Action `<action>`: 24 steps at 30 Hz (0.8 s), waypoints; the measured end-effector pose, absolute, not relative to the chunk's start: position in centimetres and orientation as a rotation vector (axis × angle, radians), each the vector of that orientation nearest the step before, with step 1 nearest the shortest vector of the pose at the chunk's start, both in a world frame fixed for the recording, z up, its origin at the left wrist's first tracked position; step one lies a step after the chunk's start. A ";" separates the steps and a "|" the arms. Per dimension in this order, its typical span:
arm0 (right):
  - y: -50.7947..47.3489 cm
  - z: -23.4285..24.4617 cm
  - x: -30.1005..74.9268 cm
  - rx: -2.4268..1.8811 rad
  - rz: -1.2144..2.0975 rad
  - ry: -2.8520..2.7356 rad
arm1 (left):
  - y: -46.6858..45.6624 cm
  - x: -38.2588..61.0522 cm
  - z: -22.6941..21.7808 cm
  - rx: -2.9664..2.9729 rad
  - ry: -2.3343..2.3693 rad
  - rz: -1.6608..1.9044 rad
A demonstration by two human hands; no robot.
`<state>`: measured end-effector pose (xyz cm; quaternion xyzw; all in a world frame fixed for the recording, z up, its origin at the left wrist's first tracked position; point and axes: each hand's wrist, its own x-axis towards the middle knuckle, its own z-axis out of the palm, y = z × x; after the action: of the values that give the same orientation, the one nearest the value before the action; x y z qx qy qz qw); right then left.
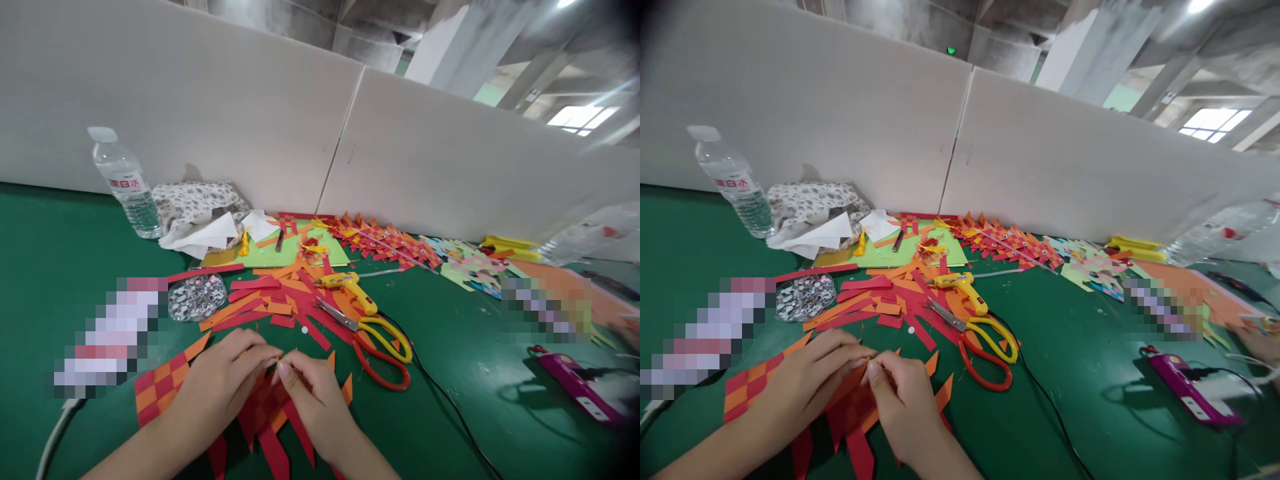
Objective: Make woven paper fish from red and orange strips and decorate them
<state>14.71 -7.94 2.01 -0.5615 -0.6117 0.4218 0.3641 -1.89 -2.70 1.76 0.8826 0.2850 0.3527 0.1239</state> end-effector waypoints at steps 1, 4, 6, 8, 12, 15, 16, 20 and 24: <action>-7.9 2.0 14.7 -1.432 1.099 -1.563 | -2.7 -1.9 1.8 2.580 0.831 1.026; -7.9 2.0 14.8 -1.398 1.142 -1.524 | -2.7 -1.8 2.0 2.589 0.846 1.001; -7.9 2.0 14.8 -1.384 1.162 -1.504 | -2.7 -1.8 2.0 2.594 0.848 0.977; -7.9 2.0 14.8 -1.380 1.168 -1.491 | -2.8 -1.8 2.0 2.595 0.845 0.941; -7.9 1.9 14.8 -1.377 1.153 -1.512 | -3.1 -1.8 2.3 2.491 0.832 0.774; -8.0 1.6 14.9 -1.373 1.164 -1.519 | -3.3 -1.8 2.6 2.370 0.830 0.639; -8.0 1.6 14.9 -1.369 1.172 -1.521 | -3.4 -1.8 2.6 2.346 0.834 0.610; -8.1 1.7 14.9 -1.325 1.200 -1.524 | -3.5 -1.9 2.7 2.289 0.851 0.571; -8.1 2.2 14.9 -1.284 1.246 -1.502 | -3.5 -1.9 2.5 2.277 0.813 0.569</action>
<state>14.92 -8.05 2.23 -0.5056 -0.5916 0.4906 0.3920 -1.94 -3.53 2.51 0.8675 0.3099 0.2170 0.3230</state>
